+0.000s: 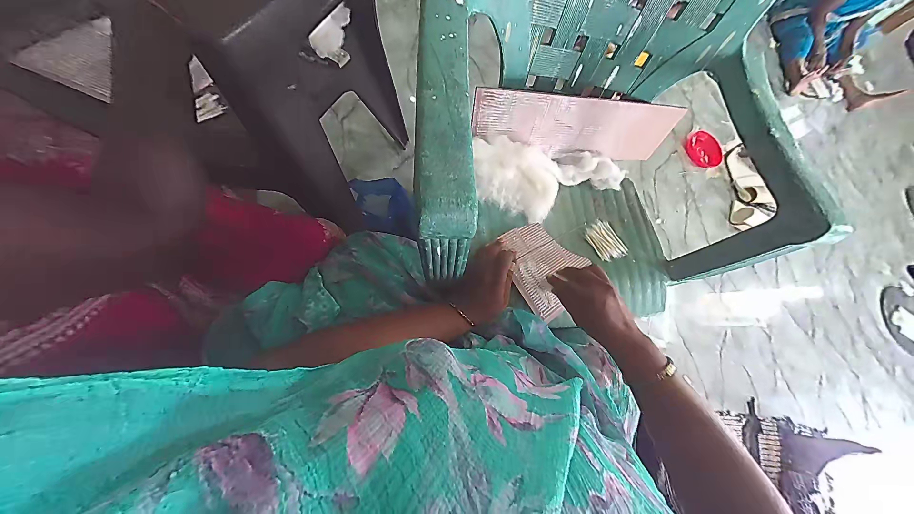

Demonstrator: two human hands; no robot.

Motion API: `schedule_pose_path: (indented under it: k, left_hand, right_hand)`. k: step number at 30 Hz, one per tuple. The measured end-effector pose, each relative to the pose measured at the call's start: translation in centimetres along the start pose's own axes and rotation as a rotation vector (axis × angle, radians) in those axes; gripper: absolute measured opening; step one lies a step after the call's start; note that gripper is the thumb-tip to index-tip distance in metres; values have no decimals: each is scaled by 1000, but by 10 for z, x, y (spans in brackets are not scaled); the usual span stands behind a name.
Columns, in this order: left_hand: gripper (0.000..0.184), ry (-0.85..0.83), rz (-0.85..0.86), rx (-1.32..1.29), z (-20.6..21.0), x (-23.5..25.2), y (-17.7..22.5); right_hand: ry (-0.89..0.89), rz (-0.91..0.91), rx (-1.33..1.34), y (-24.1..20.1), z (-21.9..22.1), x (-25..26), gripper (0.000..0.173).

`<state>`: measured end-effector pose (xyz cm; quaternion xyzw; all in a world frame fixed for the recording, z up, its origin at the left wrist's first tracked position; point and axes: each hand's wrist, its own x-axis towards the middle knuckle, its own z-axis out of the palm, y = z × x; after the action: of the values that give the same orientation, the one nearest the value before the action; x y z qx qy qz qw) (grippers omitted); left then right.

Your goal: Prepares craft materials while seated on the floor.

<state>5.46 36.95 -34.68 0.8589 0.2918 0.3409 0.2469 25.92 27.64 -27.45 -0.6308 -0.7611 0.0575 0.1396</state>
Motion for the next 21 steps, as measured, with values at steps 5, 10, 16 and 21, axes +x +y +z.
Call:
schedule_pose_path:
  k: [5, 10, 16, 21]
  left_hand:
    - [32, -36, -19, 21, -2, 1, 0]
    - [29, -25, -1, 23, -3, 2, -1]
    - [32, -28, -2, 9, -2, 1, -1]
    - [32, -36, 12, 18, -2, 1, 0]
  right_hand:
    - [55, -44, -8, 7, 11, 50, 21]
    - [-102, 12, 8, 4, -10, 24, 21]
    - [-123, 26, 7, 10, -21, -18, 20]
    - [-5, 17, 10, 13, -2, 23, 20]
